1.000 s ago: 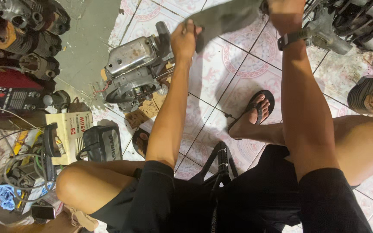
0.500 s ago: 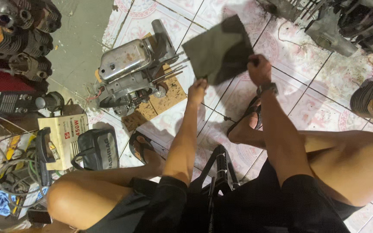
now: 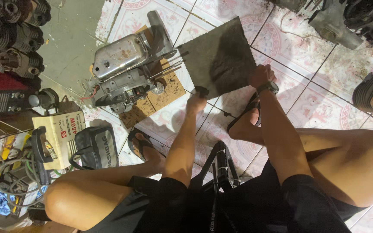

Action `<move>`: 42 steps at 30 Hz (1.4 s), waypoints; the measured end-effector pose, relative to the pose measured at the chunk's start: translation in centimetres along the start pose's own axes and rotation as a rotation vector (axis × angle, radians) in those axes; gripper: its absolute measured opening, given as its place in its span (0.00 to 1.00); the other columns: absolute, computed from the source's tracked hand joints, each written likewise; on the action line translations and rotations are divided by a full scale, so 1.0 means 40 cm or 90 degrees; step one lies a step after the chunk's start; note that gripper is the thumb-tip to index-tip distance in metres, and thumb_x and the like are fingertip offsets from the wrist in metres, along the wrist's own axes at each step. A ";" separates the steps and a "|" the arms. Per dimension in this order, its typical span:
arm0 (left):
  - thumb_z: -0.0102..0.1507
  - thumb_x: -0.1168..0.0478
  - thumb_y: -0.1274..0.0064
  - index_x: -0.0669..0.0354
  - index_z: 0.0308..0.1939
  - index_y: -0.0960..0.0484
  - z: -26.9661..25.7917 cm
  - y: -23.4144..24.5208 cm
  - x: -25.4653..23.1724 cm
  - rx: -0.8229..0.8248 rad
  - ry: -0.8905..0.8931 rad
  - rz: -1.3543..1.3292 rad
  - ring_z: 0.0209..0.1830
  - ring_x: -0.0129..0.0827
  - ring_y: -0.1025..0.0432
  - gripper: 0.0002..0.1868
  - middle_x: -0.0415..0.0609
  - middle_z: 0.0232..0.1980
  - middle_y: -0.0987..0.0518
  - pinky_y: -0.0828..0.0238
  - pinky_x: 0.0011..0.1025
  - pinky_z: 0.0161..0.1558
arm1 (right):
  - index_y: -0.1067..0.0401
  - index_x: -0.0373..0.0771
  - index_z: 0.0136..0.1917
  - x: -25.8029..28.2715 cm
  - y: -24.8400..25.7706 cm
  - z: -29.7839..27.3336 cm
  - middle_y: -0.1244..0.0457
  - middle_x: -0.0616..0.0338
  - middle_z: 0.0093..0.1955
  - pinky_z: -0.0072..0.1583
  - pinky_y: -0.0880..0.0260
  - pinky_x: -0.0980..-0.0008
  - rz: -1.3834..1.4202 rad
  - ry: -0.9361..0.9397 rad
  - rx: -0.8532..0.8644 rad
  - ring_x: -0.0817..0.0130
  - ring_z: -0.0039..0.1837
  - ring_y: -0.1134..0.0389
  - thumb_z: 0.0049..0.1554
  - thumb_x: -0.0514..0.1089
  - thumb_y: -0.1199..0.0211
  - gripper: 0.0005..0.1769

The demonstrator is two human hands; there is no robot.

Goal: The person sits on the floor and works on a small engine part placed on a cardboard sheet. They retrieve a screwdriver from a tool bag and use it to tighten screws on the engine part.

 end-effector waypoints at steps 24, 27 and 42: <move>0.62 0.50 0.62 0.40 0.64 0.33 -0.387 0.327 0.190 -0.087 -0.010 0.026 0.66 0.50 0.39 0.24 0.51 0.66 0.33 0.41 0.41 0.66 | 0.25 0.32 0.49 0.389 -0.269 -0.140 0.34 0.41 0.51 0.58 0.36 0.51 -0.156 0.609 0.419 0.44 0.58 0.34 0.56 0.54 0.53 0.25; 0.62 0.49 0.65 0.49 0.63 0.32 -0.523 0.407 0.216 -0.130 -0.005 0.008 0.65 0.48 0.37 0.26 0.53 0.65 0.31 0.41 0.39 0.66 | 0.25 0.37 0.53 0.483 -0.058 -0.363 0.33 0.51 0.51 0.57 0.35 0.76 -0.302 0.798 0.244 0.63 0.56 0.32 0.57 0.50 0.51 0.21; 0.61 0.47 0.61 0.48 0.56 0.24 -0.813 0.743 0.804 -0.424 0.178 -0.031 0.56 0.53 0.31 0.23 0.61 0.53 0.24 0.32 0.46 0.55 | 0.27 0.48 0.53 0.823 -0.052 -0.824 0.34 0.49 0.52 0.57 0.33 0.55 0.037 0.830 0.504 0.51 0.57 0.34 0.55 0.52 0.49 0.16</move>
Point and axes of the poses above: each hand's wrist, its own z-axis towards the middle knuckle, its own y-axis out of the back of the hand, x = y × z, the point moved 4 cm from there along z, towards the middle knuckle
